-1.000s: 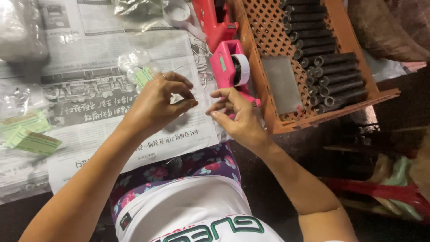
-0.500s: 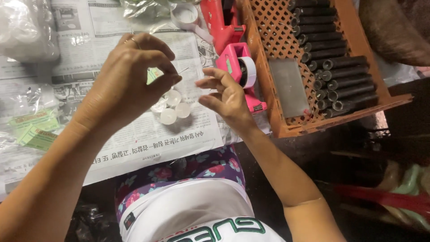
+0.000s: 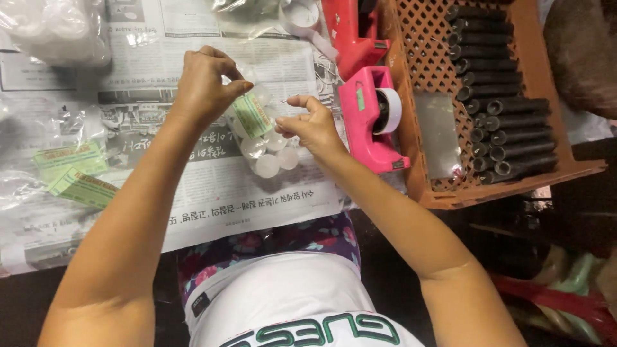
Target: Labeling and packaging small tea light candles into plastic bags using a tape dispenser.
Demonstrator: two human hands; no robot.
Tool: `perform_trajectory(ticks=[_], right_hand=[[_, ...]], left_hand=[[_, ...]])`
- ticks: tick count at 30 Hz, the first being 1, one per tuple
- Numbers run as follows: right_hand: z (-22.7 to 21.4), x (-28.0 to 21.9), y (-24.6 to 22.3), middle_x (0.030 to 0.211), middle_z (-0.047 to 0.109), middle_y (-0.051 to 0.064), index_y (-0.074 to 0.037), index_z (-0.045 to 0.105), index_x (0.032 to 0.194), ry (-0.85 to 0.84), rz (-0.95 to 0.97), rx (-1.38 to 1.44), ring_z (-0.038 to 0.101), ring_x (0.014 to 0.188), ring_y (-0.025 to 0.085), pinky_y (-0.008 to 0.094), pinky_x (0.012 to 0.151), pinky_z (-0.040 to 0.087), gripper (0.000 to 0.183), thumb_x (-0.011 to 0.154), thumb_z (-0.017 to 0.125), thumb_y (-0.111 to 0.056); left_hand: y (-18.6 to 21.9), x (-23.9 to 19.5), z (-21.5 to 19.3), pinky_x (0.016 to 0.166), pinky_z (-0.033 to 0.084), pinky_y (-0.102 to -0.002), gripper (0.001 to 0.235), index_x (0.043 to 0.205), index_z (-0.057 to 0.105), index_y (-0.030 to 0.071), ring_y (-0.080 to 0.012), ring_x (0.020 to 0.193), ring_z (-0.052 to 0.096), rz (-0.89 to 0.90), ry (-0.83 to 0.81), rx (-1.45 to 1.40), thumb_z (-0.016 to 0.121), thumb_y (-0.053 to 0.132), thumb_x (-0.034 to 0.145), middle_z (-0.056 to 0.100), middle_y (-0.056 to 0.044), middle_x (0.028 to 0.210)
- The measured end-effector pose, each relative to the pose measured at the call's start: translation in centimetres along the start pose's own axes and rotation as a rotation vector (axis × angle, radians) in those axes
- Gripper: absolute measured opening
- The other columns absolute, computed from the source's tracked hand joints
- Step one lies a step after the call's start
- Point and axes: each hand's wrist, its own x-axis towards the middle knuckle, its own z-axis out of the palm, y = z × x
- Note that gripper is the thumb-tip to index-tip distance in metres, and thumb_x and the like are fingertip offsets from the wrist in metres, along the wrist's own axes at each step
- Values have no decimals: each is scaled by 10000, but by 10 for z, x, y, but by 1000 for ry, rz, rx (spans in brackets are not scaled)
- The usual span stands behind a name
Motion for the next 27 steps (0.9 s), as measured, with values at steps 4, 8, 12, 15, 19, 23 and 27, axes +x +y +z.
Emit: perform_trajectory(ticks=[4, 8, 12, 15, 19, 23, 27], right_hand=[[9, 8, -3, 801, 763, 116, -61, 571, 1257, 19, 3, 44, 703, 747, 170, 277, 739, 570, 488, 807, 749, -116], [10, 8, -7, 799, 759, 100, -68, 566, 1262, 28, 37, -19, 688, 732, 160, 282, 759, 569, 486, 817, 751, -129], [12, 14, -3, 779, 772, 97, -65, 574, 1257, 31, 47, -45, 674, 702, 159, 282, 759, 560, 496, 804, 757, -146], [12, 19, 0, 782, 773, 106, -76, 580, 1221, 32, 69, -74, 689, 695, 165, 282, 745, 573, 444, 816, 755, -128], [16, 30, 6, 757, 764, 104, -74, 583, 1227, 33, 95, -143, 681, 654, 166, 288, 687, 558, 460, 797, 738, -123], [17, 41, 9, 719, 729, 108, -54, 589, 1201, 9, 140, -194, 648, 617, 150, 267, 599, 555, 441, 780, 717, -55], [18, 52, -3, 806, 763, 139, -69, 603, 1211, 9, 225, -324, 714, 612, 161, 265, 523, 576, 479, 749, 727, -46]], left_hand=[[-10, 8, 11, 884, 429, -547, 210, 889, 821, 138, -361, 1177, 451, 72, 64, 204, 872, 339, 859, 653, -81, 1173], [-14, 11, 18, 845, 452, -520, 240, 901, 825, 130, -355, 1177, 455, 100, 70, 314, 865, 361, 854, 669, -72, 1183], [-20, 13, 26, 817, 451, -526, 222, 883, 828, 123, -357, 1182, 450, 138, 90, 324, 884, 330, 828, 665, -59, 1152], [-25, 14, 32, 731, 479, -528, 213, 871, 832, 134, -377, 1161, 473, 194, 134, 389, 903, 321, 798, 686, -58, 1139], [-26, 12, 36, 802, 497, -517, 209, 895, 832, 130, -373, 1196, 481, 172, 100, 458, 884, 313, 810, 706, -44, 1158], [-27, 8, 37, 780, 483, -516, 204, 863, 823, 105, -375, 1200, 472, 202, 107, 465, 873, 292, 798, 704, -53, 1164], [-22, 5, 32, 831, 489, -505, 169, 841, 822, 104, -357, 1176, 496, 220, 111, 440, 883, 258, 810, 719, -60, 1134]])
